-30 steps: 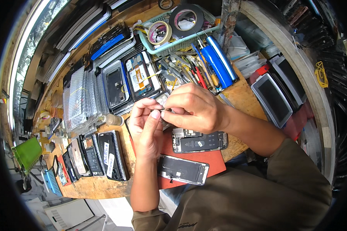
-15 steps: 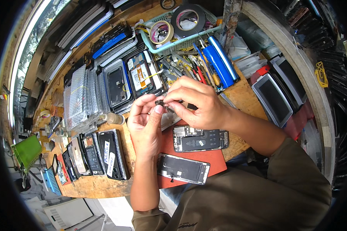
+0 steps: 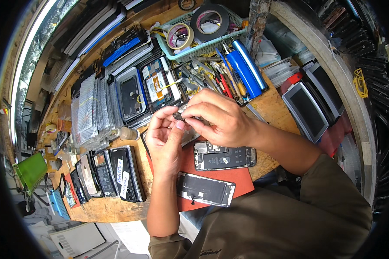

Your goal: The person works at a cluttered electronics repair bench, using tweezers and a hot air rework station to manipulate a small black component. They repeatedly heat and adjust the component, then place it on the table and continue handling it with tweezers.

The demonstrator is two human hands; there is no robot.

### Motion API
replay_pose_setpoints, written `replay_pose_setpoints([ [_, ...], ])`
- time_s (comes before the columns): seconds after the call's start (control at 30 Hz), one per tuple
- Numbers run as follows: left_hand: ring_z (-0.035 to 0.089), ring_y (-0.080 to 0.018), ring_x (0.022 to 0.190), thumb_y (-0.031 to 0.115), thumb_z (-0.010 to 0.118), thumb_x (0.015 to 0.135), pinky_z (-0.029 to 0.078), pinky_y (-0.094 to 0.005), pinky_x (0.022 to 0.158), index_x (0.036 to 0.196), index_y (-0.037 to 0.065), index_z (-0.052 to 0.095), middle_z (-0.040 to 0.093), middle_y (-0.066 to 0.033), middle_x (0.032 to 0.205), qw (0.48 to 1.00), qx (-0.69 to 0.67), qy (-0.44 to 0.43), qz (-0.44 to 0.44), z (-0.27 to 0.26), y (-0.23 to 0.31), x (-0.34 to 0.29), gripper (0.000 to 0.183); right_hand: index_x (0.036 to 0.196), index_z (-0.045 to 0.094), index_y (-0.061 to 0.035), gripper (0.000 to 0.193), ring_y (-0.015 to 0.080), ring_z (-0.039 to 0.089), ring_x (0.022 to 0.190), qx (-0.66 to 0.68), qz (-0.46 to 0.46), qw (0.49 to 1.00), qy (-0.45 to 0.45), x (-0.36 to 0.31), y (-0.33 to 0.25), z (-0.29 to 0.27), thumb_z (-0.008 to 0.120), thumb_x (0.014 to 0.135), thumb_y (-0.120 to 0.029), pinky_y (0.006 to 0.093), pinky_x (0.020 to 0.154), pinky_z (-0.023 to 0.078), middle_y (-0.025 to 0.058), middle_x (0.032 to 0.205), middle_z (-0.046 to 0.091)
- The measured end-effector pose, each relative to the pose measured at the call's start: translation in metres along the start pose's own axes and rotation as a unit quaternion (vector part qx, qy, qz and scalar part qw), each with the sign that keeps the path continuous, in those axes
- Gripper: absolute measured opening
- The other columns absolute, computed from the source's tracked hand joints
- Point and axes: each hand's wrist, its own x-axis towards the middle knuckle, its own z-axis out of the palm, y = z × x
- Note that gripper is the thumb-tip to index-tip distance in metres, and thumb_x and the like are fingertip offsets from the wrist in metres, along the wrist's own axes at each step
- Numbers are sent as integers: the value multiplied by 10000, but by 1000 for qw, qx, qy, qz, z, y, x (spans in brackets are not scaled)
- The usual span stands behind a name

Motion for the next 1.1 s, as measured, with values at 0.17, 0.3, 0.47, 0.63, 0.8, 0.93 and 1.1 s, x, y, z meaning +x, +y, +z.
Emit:
replay_pose_setpoints([
  [0.17,601,-68,908,-12,690,952,499,-206,808,1293,2,568,600,-9,1030,1000,-23,20,-3,4,1,-2,362,1008,648,-7,179,307,655,815,17,47,999,-10,-1,-1,-2,742,856,-3,397,704,532,134,934,626],
  [0.3,636,-129,996,-8,654,964,535,-290,907,1317,12,546,637,-47,1088,1000,-26,0,3,1,2,0,369,1035,677,-2,229,271,670,849,26,66,997,-27,-1,-1,-4,773,829,27,360,720,545,135,962,659],
  [0.47,630,-140,1024,2,648,969,529,-304,912,1329,11,547,642,-62,1122,999,-38,-18,9,-2,0,1,374,1038,679,-2,162,217,657,812,44,89,995,-24,-1,-1,-2,745,891,1,322,680,526,108,938,660],
  [0.63,626,-155,1048,10,641,973,528,-322,922,1323,7,558,646,-74,1151,1000,-16,-14,7,-3,-1,0,360,1039,684,-7,114,136,621,761,99,184,977,-38,-1,-5,-5,724,935,-31,282,650,495,69,909,657],
  [0.8,627,-159,1051,18,639,976,530,-326,929,1322,3,558,642,-76,1164,1000,-17,-14,8,-3,0,1,356,1059,691,-2,113,110,631,788,149,226,962,-38,-1,-6,-5,711,955,-42,270,678,504,55,929,676],
  [0.93,633,-160,1041,29,643,980,531,-323,933,1317,0,561,637,-76,1170,999,-28,-17,3,-2,1,0,348,1101,689,3,137,93,649,839,185,248,950,-32,-3,-8,-3,695,980,-61,260,721,522,49,977,699],
  [1.1,624,-152,1022,67,665,987,518,-314,927,1290,1,580,630,-75,1154,999,-7,-26,18,-2,0,0,321,1163,671,1,184,75,632,812,336,372,865,-23,-3,-6,-3,658,1019,-113,249,718,524,40,978,702],
])
